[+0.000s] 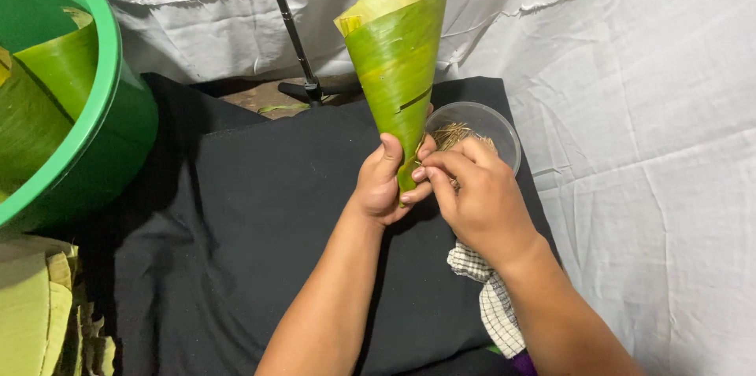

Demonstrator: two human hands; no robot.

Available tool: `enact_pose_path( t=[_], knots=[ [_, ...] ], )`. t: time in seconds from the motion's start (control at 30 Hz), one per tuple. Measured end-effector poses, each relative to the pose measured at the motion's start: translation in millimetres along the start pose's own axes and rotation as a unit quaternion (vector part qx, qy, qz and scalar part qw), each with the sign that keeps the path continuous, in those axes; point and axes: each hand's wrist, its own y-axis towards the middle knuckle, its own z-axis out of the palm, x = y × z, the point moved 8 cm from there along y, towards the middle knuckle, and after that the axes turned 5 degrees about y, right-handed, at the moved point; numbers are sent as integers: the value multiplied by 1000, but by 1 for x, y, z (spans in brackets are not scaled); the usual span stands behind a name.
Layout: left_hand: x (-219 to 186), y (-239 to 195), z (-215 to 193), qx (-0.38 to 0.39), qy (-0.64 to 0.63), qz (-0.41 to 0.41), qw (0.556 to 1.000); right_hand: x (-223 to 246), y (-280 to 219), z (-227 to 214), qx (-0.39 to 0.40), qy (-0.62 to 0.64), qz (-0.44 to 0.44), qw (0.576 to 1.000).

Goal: Cleaning banana leaves with a cloth and folding them into cone shapes, secured with toothpicks.

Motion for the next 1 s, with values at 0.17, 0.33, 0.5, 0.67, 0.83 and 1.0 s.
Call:
enact_pose_path(
  t=[0.17,0.33,0.5,0.67,0.83,1.0],
  knots=[
    [31,5,-32,-7,-6,-20,1000,-2,-4,11,-13,-25,-4,1000],
    [27,3,-24,-25,31,-16,999,-5,-7,13,-40,-26,9,999],
    [27,4,-24,-17,30,-4,999,-4,-6,5,-80,23,30,996],
    [4,0,0,9,26,9,1000,-19,-8,4,-87,155,60,982],
    [9,-4,3,17,33,-26,999,-29,-7,3,-49,253,50,965],
    [6,-7,14,45,37,-10,998,-36,-5,-1,-53,297,56,952]
  ],
)
